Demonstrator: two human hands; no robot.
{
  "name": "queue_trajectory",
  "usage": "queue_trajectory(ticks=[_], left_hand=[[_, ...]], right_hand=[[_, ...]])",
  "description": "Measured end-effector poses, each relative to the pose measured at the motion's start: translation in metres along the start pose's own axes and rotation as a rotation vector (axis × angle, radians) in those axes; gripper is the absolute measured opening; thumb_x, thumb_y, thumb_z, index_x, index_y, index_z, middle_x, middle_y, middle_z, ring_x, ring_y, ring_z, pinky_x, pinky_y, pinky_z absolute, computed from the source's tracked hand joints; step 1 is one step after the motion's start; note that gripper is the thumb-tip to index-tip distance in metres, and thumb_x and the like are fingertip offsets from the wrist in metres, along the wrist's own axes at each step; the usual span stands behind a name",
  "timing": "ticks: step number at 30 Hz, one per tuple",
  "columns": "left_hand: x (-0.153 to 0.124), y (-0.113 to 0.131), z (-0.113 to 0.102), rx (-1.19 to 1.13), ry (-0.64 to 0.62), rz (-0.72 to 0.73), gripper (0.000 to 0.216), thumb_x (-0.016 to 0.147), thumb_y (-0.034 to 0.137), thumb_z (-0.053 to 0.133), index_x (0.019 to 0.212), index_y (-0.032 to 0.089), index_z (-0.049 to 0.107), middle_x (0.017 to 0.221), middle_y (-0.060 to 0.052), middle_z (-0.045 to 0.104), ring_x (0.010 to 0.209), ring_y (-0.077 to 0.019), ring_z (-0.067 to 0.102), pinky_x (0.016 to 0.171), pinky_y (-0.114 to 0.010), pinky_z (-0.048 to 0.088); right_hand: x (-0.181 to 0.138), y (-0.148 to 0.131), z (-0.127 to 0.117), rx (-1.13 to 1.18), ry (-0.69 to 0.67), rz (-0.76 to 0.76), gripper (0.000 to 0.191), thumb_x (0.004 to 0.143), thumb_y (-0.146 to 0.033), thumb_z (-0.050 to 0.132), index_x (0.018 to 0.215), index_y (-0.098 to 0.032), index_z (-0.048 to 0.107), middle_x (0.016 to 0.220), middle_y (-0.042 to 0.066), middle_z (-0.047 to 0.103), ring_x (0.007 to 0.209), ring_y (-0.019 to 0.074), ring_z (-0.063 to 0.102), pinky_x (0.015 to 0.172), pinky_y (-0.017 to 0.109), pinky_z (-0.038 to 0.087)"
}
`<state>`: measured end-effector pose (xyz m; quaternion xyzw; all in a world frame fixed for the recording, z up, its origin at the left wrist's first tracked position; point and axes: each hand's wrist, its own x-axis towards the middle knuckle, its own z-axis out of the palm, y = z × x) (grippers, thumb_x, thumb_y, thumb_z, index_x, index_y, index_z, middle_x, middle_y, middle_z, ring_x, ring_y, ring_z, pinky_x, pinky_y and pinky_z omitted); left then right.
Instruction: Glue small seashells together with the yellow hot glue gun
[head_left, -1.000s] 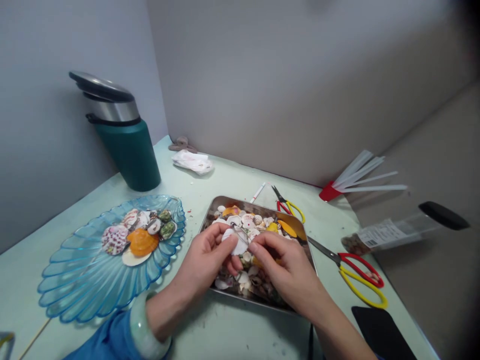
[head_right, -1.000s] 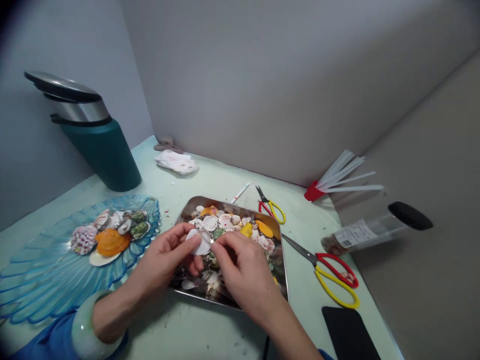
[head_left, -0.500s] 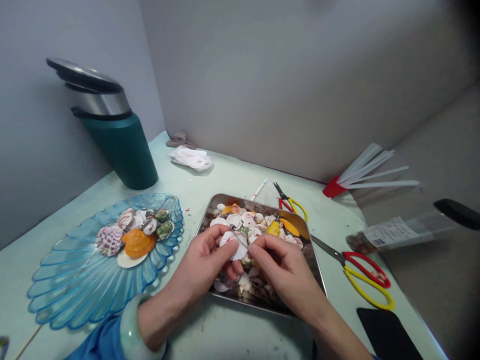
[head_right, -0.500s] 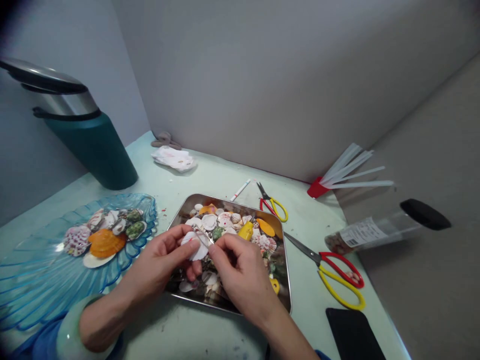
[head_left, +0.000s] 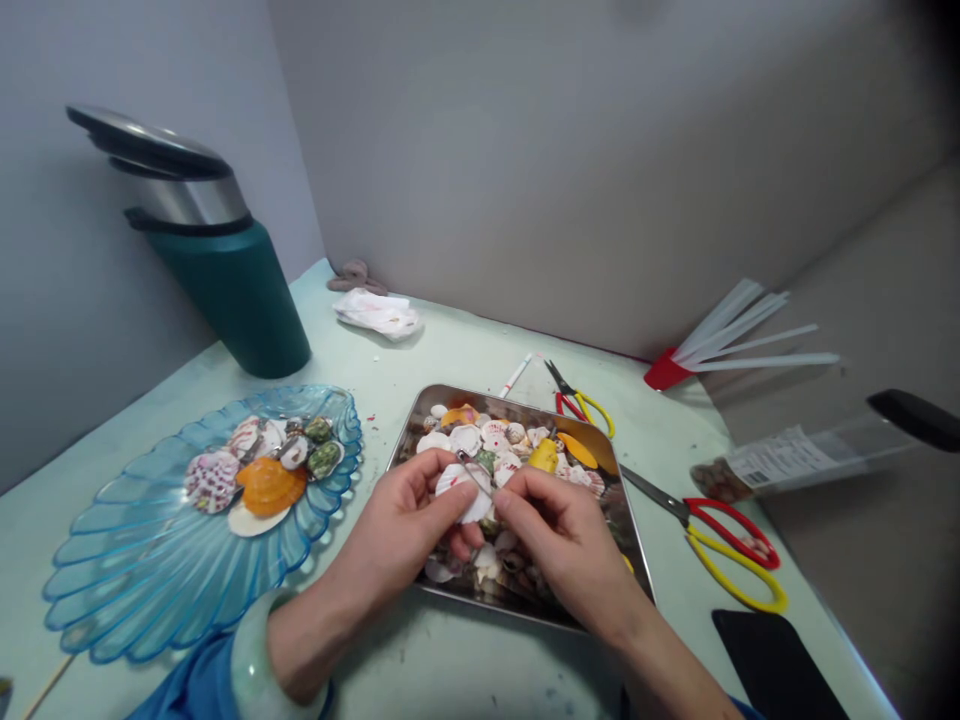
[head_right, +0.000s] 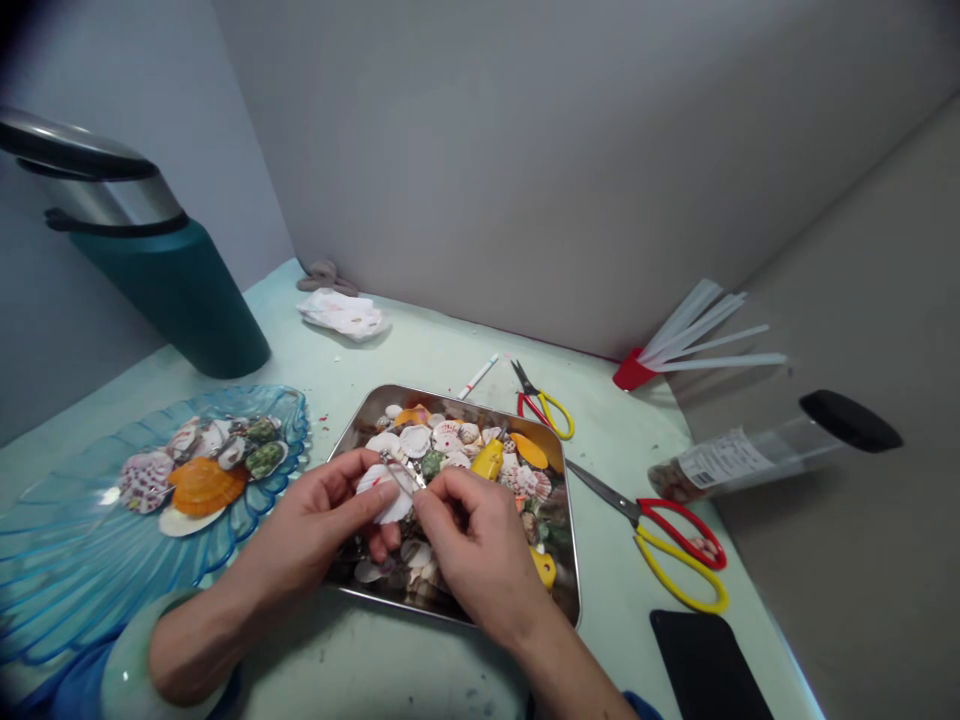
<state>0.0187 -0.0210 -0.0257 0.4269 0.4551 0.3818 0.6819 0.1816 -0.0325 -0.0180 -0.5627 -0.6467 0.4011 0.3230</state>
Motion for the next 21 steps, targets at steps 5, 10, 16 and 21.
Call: queue_trajectory(ticks=[5,10,16,21], left_hand=[[-0.0009,0.0009,0.0,-0.012,-0.009,-0.007,0.034,0.074,0.043,0.069,0.086,0.015,0.054,0.054,0.0,0.065,0.042,-0.009,0.055,0.043,-0.017,0.042],[-0.0011,0.0006,-0.0008,-0.005,-0.013,-0.004,0.034,0.074,0.044,0.069,0.083,0.016,0.054,0.054,0.0,0.065,0.042,-0.0097,0.055,0.043,-0.018,0.042],[-0.0024,0.0001,-0.0004,-0.003,-0.024,0.001,0.032,0.075,0.043,0.069,0.083,0.017,0.052,0.055,0.0,0.065,0.043,-0.0096,0.055,0.044,-0.018,0.042],[-0.0016,0.001,-0.0007,-0.013,-0.032,0.008,0.032,0.074,0.043,0.069,0.083,0.017,0.053,0.054,0.0,0.065,0.043,-0.0098,0.054,0.044,-0.019,0.043]], right_hand=[[-0.001,-0.0015,0.0001,0.009,0.017,-0.016,0.03,0.087,-0.031,0.05,0.06,-0.02,0.045,0.057,-0.005,0.04,0.055,0.0107,0.037,0.05,0.024,0.029],[-0.0013,-0.0001,0.0011,0.005,0.028,-0.017,0.03,0.087,-0.031,0.05,0.06,-0.02,0.044,0.056,-0.005,0.04,0.054,0.0107,0.037,0.05,0.023,0.029],[-0.0011,0.0008,0.0013,-0.009,0.031,-0.03,0.03,0.086,-0.031,0.05,0.06,-0.02,0.044,0.056,-0.005,0.04,0.054,0.0107,0.037,0.05,0.023,0.029],[-0.002,0.0,0.0007,-0.01,0.034,-0.036,0.03,0.086,-0.031,0.051,0.059,-0.02,0.044,0.056,-0.005,0.04,0.054,0.0108,0.038,0.05,0.024,0.029]])
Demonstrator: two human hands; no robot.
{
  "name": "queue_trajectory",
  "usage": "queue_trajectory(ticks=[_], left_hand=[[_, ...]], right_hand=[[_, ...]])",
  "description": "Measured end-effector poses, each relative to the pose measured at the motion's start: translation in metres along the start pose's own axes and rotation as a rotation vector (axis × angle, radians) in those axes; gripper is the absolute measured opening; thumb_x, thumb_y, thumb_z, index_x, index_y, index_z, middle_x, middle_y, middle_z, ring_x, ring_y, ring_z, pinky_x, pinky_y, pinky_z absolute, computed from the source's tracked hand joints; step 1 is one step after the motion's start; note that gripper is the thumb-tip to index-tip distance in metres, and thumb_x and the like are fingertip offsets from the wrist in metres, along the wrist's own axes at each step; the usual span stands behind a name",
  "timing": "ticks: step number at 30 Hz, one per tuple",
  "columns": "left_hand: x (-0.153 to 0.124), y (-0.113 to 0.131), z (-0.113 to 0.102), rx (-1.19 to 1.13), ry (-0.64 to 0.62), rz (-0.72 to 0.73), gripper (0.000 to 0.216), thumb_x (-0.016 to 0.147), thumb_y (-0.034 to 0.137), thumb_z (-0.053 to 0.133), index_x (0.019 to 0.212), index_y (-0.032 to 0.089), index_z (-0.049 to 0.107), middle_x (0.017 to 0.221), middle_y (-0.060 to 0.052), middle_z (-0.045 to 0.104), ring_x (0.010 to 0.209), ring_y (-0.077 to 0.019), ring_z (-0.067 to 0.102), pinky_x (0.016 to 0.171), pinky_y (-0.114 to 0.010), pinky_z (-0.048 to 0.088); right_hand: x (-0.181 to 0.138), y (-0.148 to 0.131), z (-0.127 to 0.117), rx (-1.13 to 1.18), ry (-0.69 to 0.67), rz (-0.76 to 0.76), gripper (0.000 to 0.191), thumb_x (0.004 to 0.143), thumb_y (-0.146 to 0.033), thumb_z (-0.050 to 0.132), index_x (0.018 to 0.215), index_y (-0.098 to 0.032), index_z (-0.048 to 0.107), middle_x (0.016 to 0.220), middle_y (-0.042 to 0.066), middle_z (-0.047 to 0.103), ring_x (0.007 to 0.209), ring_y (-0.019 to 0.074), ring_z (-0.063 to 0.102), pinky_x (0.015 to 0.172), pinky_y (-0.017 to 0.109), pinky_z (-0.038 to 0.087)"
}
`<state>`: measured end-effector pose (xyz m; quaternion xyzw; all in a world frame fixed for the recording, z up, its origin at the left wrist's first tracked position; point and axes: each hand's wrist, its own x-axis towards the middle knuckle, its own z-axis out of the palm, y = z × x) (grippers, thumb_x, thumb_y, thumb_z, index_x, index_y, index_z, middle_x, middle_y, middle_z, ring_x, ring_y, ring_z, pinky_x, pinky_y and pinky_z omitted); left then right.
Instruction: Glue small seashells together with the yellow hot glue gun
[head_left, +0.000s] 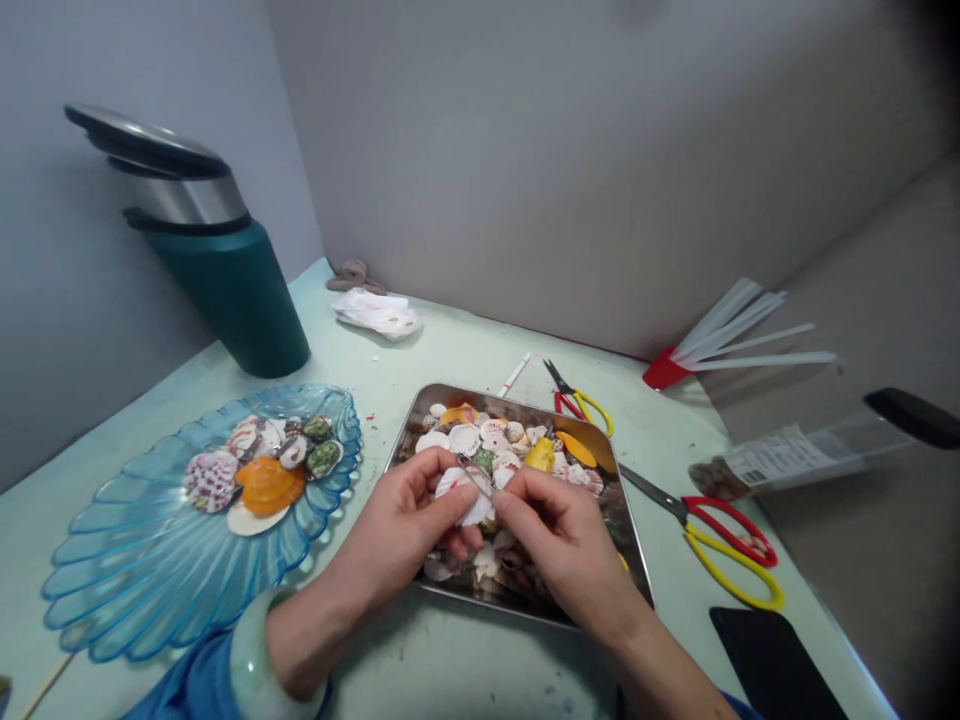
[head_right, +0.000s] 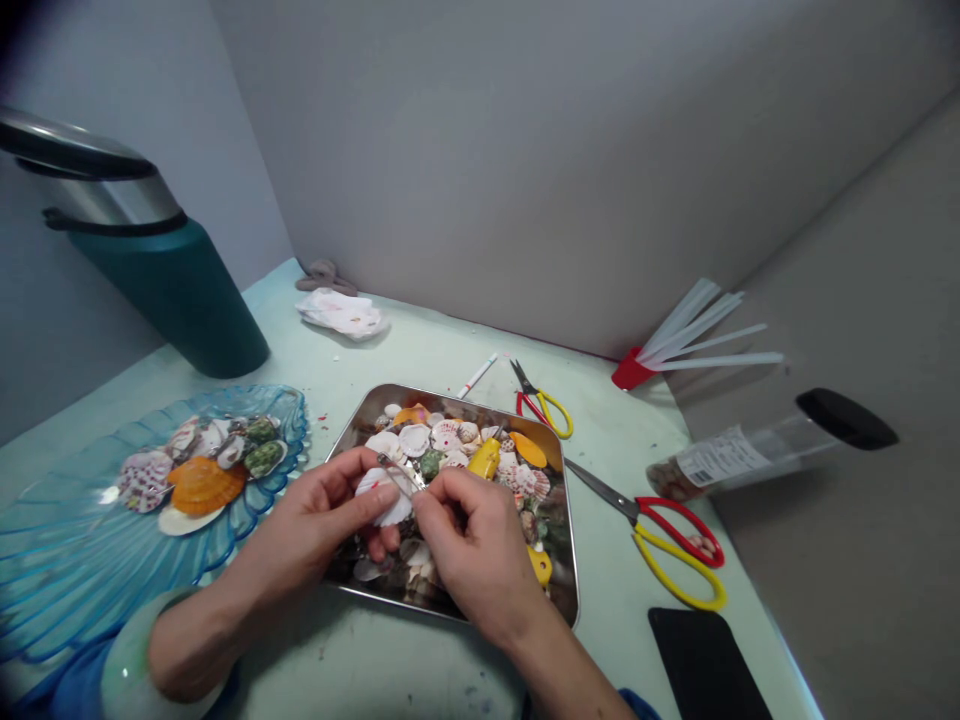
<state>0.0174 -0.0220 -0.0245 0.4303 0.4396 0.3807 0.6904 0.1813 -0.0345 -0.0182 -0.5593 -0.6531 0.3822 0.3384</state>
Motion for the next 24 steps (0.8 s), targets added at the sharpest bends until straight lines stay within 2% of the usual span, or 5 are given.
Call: queue_trajectory(ticks=[24], left_hand=[[-0.0023,0.0005,-0.0014,0.008,-0.029,0.014,0.03,0.076,0.042,0.069,0.085,0.017,0.055,0.056,0.001,0.065,0.044,-0.01,0.053,0.046,-0.019,0.043]], right_hand=[[-0.0002,-0.0027,-0.0004,0.029,-0.011,0.0,0.028,0.084,-0.03,0.049,0.059,-0.02,0.044,0.056,-0.005,0.04,0.054,0.0112,0.037,0.05,0.024,0.029]])
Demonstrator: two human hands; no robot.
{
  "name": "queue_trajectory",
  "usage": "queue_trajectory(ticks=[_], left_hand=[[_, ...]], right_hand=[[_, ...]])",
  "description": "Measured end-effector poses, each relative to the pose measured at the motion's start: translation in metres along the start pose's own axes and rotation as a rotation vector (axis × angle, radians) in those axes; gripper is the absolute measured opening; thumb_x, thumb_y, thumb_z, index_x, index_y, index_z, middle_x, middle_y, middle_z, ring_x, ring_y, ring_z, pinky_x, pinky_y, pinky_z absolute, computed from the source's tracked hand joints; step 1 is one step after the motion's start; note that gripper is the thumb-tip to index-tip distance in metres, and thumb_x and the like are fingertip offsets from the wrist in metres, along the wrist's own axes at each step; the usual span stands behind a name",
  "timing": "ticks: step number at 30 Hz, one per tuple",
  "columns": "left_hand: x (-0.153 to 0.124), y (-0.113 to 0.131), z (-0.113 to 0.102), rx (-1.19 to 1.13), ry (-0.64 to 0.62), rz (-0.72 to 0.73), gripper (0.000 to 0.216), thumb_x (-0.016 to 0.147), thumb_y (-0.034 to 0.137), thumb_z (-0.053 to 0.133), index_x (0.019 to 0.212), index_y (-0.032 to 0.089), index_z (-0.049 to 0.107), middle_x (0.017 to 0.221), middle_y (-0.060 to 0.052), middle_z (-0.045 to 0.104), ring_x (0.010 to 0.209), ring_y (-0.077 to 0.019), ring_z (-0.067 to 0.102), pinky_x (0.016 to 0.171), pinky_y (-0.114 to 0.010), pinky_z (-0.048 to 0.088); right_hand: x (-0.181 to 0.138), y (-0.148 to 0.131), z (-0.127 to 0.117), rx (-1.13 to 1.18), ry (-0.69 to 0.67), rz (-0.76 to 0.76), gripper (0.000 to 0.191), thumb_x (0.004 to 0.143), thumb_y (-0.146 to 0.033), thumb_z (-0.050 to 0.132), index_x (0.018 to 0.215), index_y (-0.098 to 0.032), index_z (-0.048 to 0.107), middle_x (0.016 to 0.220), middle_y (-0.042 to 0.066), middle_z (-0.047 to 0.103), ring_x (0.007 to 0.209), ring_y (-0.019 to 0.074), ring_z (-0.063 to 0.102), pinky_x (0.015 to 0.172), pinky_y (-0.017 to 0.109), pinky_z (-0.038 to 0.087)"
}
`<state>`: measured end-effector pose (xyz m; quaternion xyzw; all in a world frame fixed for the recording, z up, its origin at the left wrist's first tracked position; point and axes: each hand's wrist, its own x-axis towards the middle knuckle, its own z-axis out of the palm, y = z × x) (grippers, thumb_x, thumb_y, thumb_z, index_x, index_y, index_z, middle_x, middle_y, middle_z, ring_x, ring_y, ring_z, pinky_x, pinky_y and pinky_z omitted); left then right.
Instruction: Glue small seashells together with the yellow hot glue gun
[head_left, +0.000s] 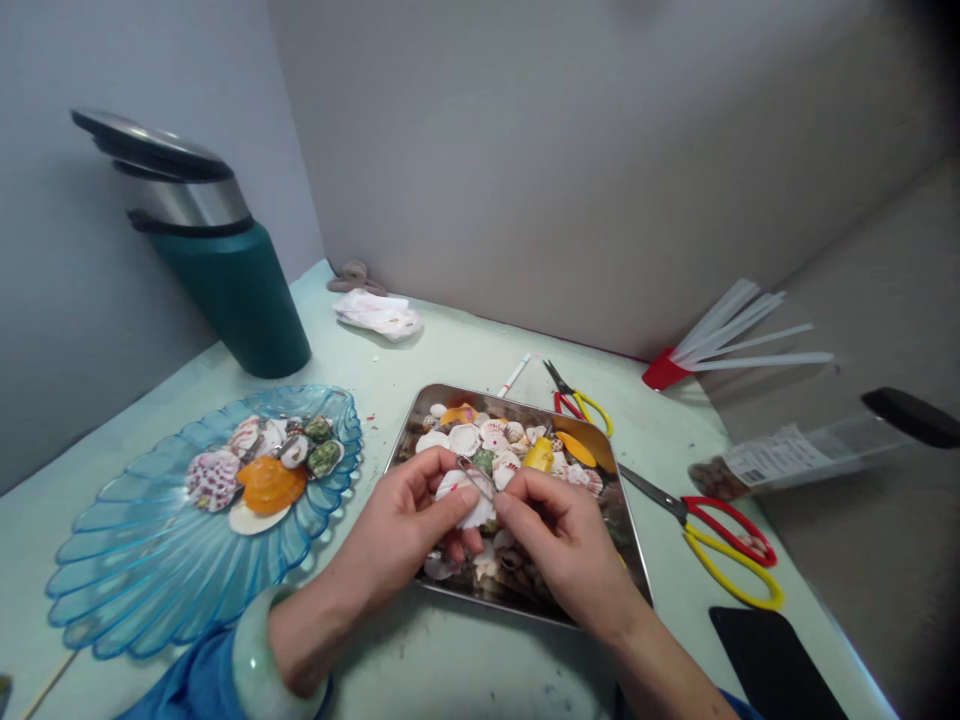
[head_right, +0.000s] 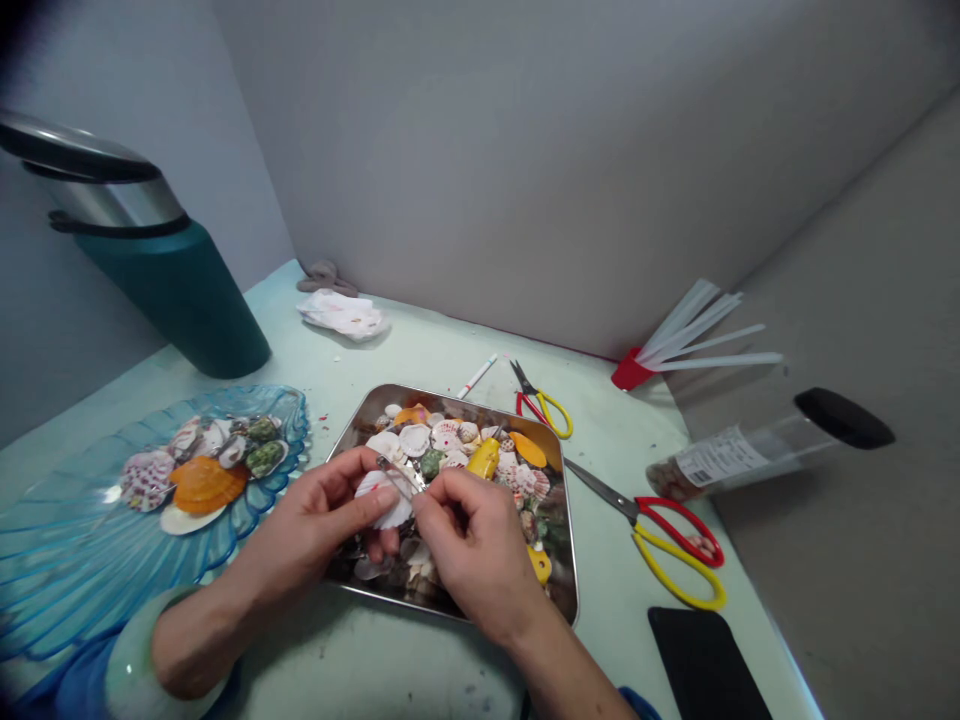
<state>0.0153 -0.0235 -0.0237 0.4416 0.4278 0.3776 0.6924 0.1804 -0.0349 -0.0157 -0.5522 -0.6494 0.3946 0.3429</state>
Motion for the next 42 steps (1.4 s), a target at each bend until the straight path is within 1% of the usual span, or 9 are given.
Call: queue_trajectory(ticks=[6,15,34,42], left_hand=[[0.0005,-0.0005,0.0,0.002,-0.005,0.01,0.031,0.075,0.044,0.069,0.084,0.017,0.055,0.055,0.0,0.065,0.043,-0.0105,0.053,0.045,-0.02,0.042],[0.0002,-0.0009,-0.0007,0.04,-0.015,0.02,0.028,0.078,0.041,0.066,0.085,0.017,0.053,0.056,0.001,0.064,0.045,-0.0102,0.052,0.046,-0.02,0.043],[-0.0012,0.0016,-0.0006,0.054,-0.008,0.027,0.031,0.077,0.044,0.066,0.085,0.017,0.053,0.056,0.001,0.063,0.044,-0.0103,0.052,0.046,-0.02,0.042],[0.0013,-0.0017,0.0013,0.061,0.005,0.027,0.031,0.078,0.044,0.065,0.087,0.017,0.055,0.057,0.0,0.064,0.046,-0.0106,0.052,0.046,-0.02,0.043]], right_hand=[[-0.0014,0.0005,-0.0005,-0.009,0.005,-0.006,0.028,0.084,-0.031,0.05,0.06,-0.02,0.044,0.056,-0.005,0.04,0.054,0.0112,0.038,0.05,0.024,0.029],[-0.0005,0.001,-0.0006,-0.015,0.006,-0.019,0.028,0.085,-0.031,0.049,0.059,-0.02,0.043,0.056,-0.005,0.04,0.054,0.011,0.037,0.05,0.024,0.029],[-0.0005,0.0025,-0.0003,-0.017,0.014,-0.041,0.027,0.084,-0.03,0.049,0.059,-0.02,0.045,0.055,-0.004,0.041,0.053,0.0112,0.038,0.05,0.024,0.03],[0.0002,0.0052,0.0015,-0.055,0.05,-0.086,0.027,0.085,-0.028,0.049,0.059,-0.02,0.045,0.055,-0.005,0.041,0.052,0.0109,0.039,0.049,0.024,0.029]])
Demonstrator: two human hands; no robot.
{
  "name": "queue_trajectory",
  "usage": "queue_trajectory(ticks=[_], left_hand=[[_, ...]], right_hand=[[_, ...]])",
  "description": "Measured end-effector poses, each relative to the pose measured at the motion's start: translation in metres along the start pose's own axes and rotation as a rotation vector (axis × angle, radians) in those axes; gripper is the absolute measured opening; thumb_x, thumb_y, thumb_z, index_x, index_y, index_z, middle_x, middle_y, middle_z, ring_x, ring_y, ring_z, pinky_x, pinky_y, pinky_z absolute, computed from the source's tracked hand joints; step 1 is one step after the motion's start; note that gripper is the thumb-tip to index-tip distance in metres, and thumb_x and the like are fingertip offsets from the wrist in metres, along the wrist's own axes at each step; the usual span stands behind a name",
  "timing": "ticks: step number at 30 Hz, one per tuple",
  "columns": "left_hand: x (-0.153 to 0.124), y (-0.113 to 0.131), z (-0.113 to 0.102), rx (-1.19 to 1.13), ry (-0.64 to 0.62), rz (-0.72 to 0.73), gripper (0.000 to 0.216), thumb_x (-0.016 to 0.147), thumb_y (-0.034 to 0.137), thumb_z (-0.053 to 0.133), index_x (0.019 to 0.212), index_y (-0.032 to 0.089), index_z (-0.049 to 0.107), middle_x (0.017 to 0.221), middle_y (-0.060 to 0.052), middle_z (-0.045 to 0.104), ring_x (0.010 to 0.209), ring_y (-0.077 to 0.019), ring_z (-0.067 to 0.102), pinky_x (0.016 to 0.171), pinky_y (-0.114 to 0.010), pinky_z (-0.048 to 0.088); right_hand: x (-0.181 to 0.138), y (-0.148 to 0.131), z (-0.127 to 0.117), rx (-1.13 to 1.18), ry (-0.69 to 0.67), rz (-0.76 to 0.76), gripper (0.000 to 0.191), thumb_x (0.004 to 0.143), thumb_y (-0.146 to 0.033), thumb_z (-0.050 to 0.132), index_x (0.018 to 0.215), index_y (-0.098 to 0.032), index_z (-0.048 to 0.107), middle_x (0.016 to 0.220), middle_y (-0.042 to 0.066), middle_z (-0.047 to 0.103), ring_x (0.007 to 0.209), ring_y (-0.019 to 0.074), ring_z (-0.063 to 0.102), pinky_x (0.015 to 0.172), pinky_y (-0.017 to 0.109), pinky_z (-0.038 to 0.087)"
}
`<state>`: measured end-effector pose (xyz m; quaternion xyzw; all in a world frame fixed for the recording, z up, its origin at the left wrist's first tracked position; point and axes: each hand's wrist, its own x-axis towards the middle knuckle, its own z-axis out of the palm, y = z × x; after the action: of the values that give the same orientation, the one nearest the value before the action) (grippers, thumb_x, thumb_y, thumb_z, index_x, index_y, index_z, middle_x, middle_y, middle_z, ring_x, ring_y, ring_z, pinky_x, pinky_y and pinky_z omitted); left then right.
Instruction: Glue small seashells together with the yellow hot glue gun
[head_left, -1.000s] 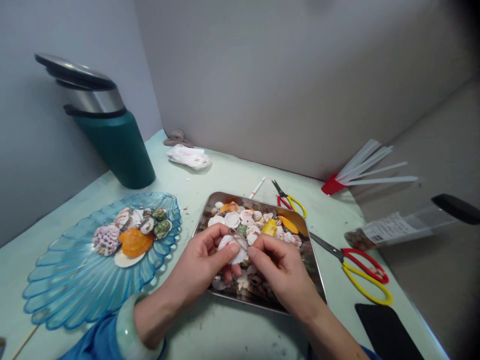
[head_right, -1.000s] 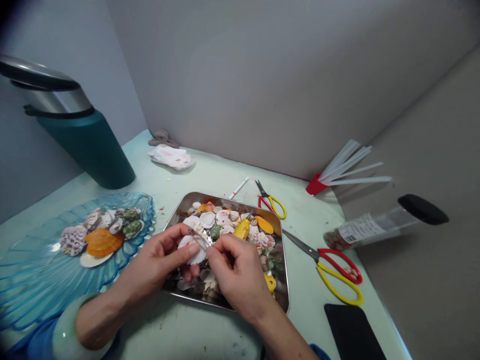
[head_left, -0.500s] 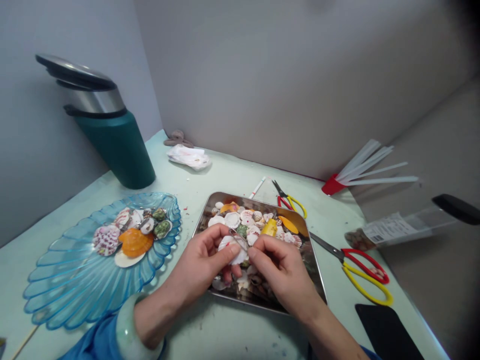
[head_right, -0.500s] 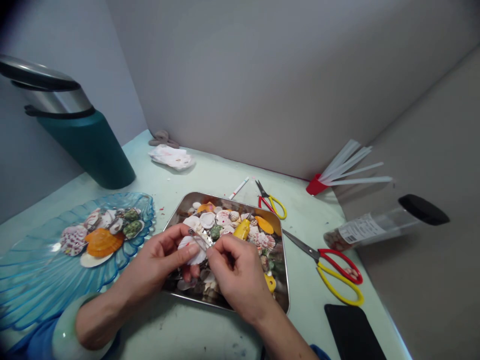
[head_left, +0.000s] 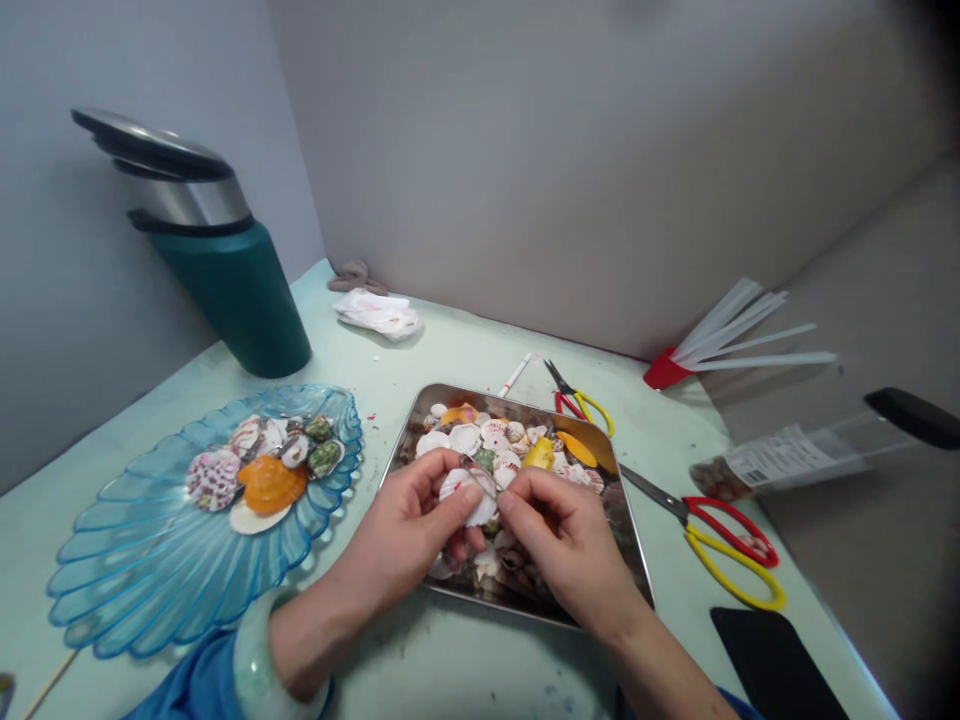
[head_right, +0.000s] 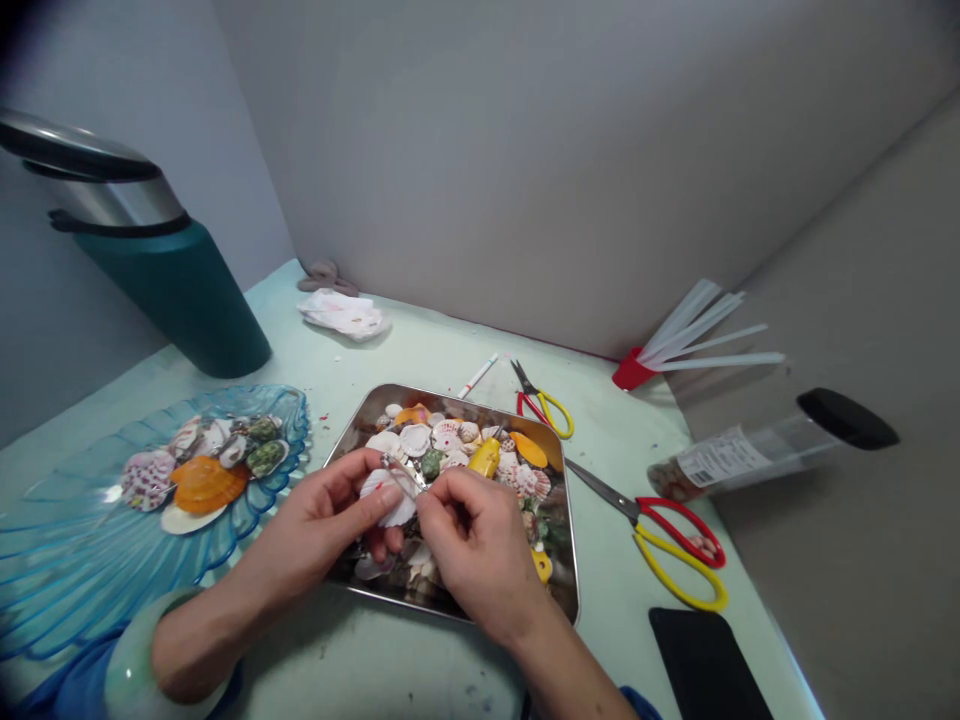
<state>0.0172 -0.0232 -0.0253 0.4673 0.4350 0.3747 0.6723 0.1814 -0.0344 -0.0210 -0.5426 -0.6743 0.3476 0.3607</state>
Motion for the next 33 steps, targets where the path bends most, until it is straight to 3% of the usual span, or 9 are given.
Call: queue_trajectory(ticks=[6,13,21,33], left_hand=[[-0.0005,0.0011,0.0019,-0.047,0.053,0.006,0.043,0.075,0.042,0.069,0.104,0.017,0.052,0.061,0.001,0.064,0.049,-0.0122,0.056,0.048,-0.021,0.045],[0.0013,0.0002,0.0021,-0.189,0.191,0.01,0.027,0.079,0.04,0.067,0.094,0.018,0.06,0.071,0.003,0.058,0.06,-0.0092,0.052,0.054,-0.019,0.044],[0.0035,-0.0027,0.0003,-0.194,0.186,0.052,0.023,0.079,0.039,0.068,0.082,0.018,0.057,0.066,0.005,0.053,0.056,-0.0066,0.045,0.052,-0.016,0.037],[0.0027,-0.0068,-0.0025,-0.205,0.155,0.07,0.022,0.081,0.038,0.066,0.084,0.019,0.056,0.068,0.005,0.053,0.057,-0.0072,0.045,0.054,-0.018,0.035]], right_hand=[[-0.0014,0.0023,-0.0013,0.005,0.013,-0.023,0.027,0.086,-0.026,0.049,0.06,-0.02,0.046,0.056,-0.005,0.042,0.053,0.0107,0.039,0.05,0.024,0.029],[-0.0004,-0.0003,-0.0034,0.01,-0.001,-0.069,0.026,0.084,-0.022,0.048,0.059,-0.02,0.044,0.056,-0.005,0.043,0.053,0.0105,0.04,0.051,0.024,0.031],[-0.0008,-0.0008,-0.0028,0.004,-0.037,-0.07,0.026,0.084,-0.022,0.048,0.059,-0.02,0.044,0.057,-0.005,0.043,0.055,0.0107,0.041,0.053,0.024,0.031],[-0.0012,-0.0016,-0.0026,-0.018,-0.054,-0.072,0.026,0.085,-0.022,0.049,0.06,-0.019,0.046,0.057,-0.004,0.044,0.055,0.0107,0.042,0.053,0.024,0.032]])
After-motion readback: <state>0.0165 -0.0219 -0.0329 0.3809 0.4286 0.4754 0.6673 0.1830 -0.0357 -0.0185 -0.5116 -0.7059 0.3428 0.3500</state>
